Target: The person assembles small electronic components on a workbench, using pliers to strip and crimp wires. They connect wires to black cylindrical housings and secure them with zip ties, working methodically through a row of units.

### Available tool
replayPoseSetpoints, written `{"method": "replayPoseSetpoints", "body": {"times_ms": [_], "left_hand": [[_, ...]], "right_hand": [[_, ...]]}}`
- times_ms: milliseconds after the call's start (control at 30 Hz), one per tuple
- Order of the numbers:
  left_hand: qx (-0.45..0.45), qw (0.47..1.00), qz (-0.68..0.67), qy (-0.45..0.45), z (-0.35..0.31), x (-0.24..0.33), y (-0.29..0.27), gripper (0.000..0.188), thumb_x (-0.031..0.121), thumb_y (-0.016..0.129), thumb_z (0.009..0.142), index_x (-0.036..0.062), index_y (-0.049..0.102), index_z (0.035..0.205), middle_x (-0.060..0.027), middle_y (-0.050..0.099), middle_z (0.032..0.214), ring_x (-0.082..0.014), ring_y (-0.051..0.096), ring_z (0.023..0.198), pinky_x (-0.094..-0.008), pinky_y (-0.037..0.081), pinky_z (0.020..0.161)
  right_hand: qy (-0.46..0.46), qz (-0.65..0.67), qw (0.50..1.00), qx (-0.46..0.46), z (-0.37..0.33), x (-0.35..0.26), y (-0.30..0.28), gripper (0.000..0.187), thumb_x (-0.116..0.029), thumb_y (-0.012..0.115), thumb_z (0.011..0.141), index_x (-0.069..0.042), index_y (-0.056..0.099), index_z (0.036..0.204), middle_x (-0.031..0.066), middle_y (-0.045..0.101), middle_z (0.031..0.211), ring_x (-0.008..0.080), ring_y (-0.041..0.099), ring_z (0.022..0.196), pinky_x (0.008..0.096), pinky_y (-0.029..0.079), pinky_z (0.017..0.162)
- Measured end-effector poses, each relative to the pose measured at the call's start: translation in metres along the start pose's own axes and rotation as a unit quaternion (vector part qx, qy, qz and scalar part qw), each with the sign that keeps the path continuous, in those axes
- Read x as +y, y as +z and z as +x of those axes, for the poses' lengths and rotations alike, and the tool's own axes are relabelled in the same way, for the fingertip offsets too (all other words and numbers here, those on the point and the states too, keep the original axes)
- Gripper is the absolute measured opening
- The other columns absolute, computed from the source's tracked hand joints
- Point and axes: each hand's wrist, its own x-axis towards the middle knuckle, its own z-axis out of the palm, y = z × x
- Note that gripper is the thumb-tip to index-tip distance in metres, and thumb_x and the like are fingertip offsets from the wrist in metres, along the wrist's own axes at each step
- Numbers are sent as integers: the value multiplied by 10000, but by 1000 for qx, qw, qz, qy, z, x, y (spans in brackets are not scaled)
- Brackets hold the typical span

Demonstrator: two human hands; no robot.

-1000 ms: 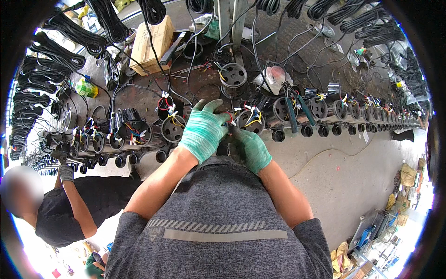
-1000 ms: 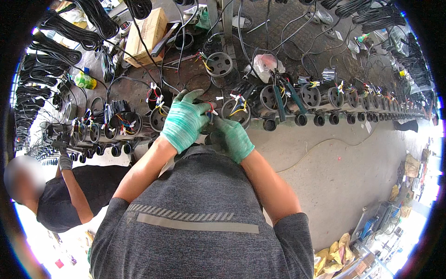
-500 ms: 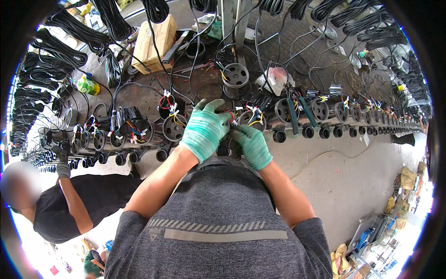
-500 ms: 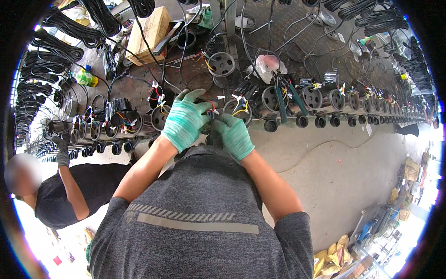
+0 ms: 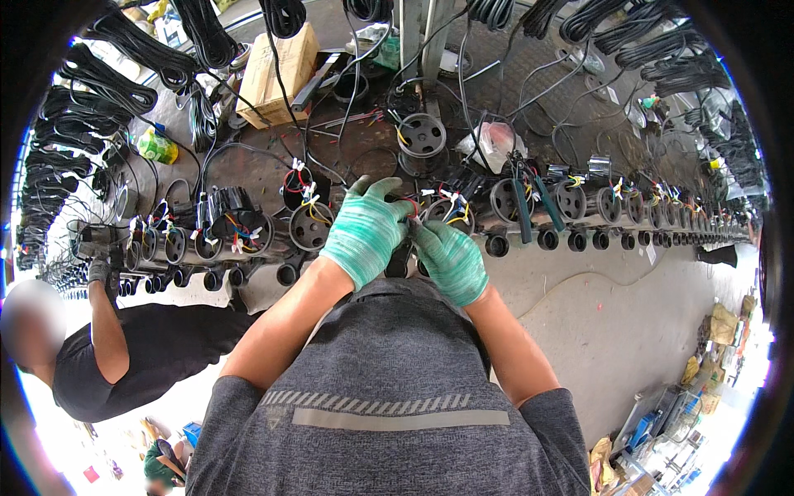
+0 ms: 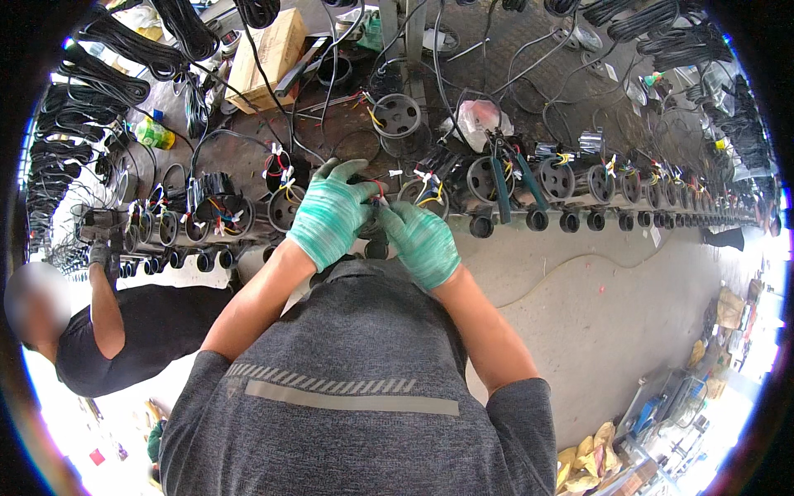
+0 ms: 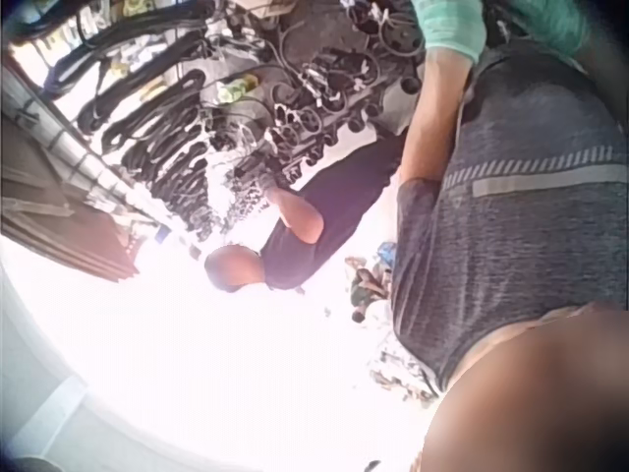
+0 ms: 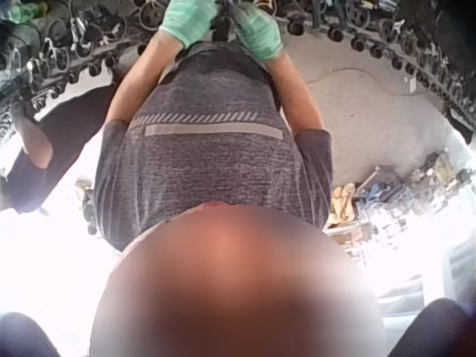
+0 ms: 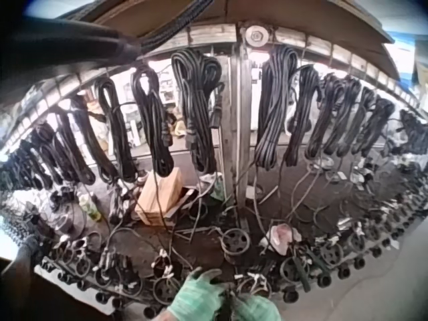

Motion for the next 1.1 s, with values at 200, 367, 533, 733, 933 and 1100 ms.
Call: {"method": "replayPoseSetpoints", "body": {"times_ms": [200, 367, 533, 733, 933, 1100], "left_hand": [[-27, 998, 48, 39, 1, 4, -16, 286, 253, 734, 847, 228, 852, 1106, 69, 733, 1324, -286, 534, 1417, -532, 346, 1250], [-23, 997, 60, 36, -1, 7, -17, 289, 282, 753, 827, 227, 852, 1093, 72, 730, 1331, -301, 505, 1442, -614, 292, 1265], [19, 998, 55, -14, -11, 16, 4, 283, 301, 736, 844, 234, 853, 1093, 90, 735, 1316, -303, 475, 1465, -704, 203, 1270], [5, 998, 61, -4, -7, 18, 8, 272, 275, 707, 896, 213, 835, 1128, 106, 750, 1239, -278, 488, 1450, -689, 230, 1258], [23, 998, 60, -28, -9, 21, 9, 263, 271, 740, 877, 223, 828, 1119, 83, 755, 1175, -259, 504, 1445, -713, 239, 1248], [57, 996, 53, -51, -6, 27, 9, 181, 253, 752, 820, 248, 842, 977, 121, 769, 1120, -260, 551, 1413, -770, 218, 1235]], "right_hand": [[-49, -32, 998, -21, 6, -1, -7, 330, -71, 696, 853, -66, 715, 1183, 113, 691, 982, 309, 716, 785, 413, 593, 655], [-2, 19, 1000, 7, -4, 4, 7, 248, -68, 724, 856, -66, 717, 1104, 122, 721, 981, 321, 731, 793, 411, 589, 643], [241, 226, 944, 12, -3, -11, 12, 164, -72, 750, 961, -14, 718, 1111, 118, 782, 922, 242, 743, 686, 342, 583, 601], [495, 494, 708, -100, 3, 3, 8, 242, -171, 658, 1068, 61, 684, 1137, 126, 771, 937, 157, 714, 661, 295, 561, 561], [268, 246, 930, -60, 45, 45, -91, 208, -144, 718, 992, -85, 762, 1187, 145, 783, 1003, 222, 759, 896, 365, 613, 828], [218, -79, 968, -98, 118, 213, -139, 217, -113, 698, 976, -65, 779, 1171, 165, 786, 1088, 320, 762, 980, 397, 584, 894]]}}
